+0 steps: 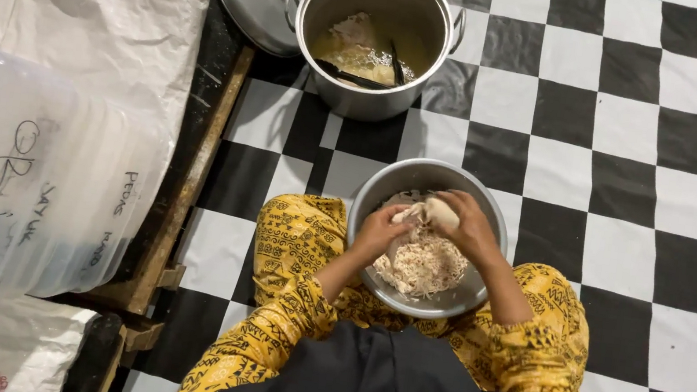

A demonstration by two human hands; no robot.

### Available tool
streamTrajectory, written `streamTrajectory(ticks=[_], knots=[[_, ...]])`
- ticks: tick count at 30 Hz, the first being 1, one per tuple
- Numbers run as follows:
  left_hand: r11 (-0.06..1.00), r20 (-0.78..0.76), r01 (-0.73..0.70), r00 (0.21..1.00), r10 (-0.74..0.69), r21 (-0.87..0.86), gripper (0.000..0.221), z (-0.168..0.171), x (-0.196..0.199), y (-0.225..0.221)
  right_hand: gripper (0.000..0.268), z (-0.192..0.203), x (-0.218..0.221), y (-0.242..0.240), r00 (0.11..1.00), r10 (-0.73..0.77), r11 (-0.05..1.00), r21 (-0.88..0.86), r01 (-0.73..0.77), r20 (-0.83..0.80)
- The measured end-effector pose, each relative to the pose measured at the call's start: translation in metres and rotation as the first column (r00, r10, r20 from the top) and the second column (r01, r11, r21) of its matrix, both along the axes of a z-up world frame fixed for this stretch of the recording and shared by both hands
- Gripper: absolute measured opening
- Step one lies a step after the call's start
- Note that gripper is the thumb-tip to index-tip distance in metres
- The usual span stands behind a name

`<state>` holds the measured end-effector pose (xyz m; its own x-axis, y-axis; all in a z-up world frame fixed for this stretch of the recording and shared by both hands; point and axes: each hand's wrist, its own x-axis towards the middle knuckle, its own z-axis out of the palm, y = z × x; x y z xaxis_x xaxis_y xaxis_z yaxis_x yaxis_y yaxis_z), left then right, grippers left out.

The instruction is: Shredding cooked meat by hand into a metal bowl while sitting on a checkered floor mat.

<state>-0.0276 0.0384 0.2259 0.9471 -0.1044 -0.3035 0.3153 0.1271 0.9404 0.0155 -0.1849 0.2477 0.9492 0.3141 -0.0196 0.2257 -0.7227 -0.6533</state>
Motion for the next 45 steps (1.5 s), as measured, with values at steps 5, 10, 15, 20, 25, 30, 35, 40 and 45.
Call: streamTrajectory(ticks=[5, 10, 15, 20, 25, 30, 35, 40, 45], knots=[[0.961, 0.104, 0.141, 0.980, -0.170, 0.238, 0.054, -0.030, 0.012, -0.014, 0.043, 0.005, -0.016, 0.020, 0.999, 0.032, 0.986, 0.165, -0.034, 0.014], [0.986, 0.135, 0.169, 0.977, -0.167, -0.001, 0.055, -0.019, 0.005, -0.021, 0.028, -0.004, -0.021, -0.008, 0.918, -0.199, 0.735, 0.567, 0.372, -0.344], [0.973, 0.190, 0.170, 0.961, -0.199, 0.159, 0.067, 0.005, 0.023, -0.027, 0.039, -0.002, -0.027, -0.024, 0.815, -0.082, 0.401, 0.730, 0.554, -0.574], [0.913, 0.213, 0.198, 0.935, -0.285, 0.356, 0.038, 0.042, 0.014, -0.034, 0.036, 0.032, -0.040, -0.009, 0.836, -0.111, 0.396, 0.748, 0.533, -0.537], [0.984, 0.147, 0.141, 0.977, -0.156, 0.106, 0.032, 0.061, 0.003, -0.041, 0.034, 0.026, -0.045, -0.001, 0.898, -0.180, 0.568, 0.703, 0.428, -0.402], [0.996, 0.163, 0.039, 0.985, -0.052, 0.083, 0.020, 0.057, -0.006, -0.031, 0.026, 0.026, -0.049, 0.014, 0.906, -0.163, 0.520, 0.747, 0.415, -0.390], [0.998, 0.089, 0.030, 0.996, -0.025, -0.053, 0.019, 0.030, -0.004, -0.030, 0.023, 0.036, -0.055, 0.025, 0.905, -0.195, 0.548, 0.723, 0.420, -0.378], [0.953, -0.073, -0.072, 0.996, 0.053, -0.295, 0.021, 0.030, -0.006, -0.026, 0.020, 0.037, -0.053, 0.022, 0.896, -0.233, 0.539, 0.717, 0.443, -0.378], [0.915, -0.078, 0.026, 0.995, -0.063, -0.402, 0.028, 0.040, -0.011, -0.030, 0.023, 0.027, -0.055, 0.022, 0.920, -0.217, 0.574, 0.720, 0.390, -0.325]])
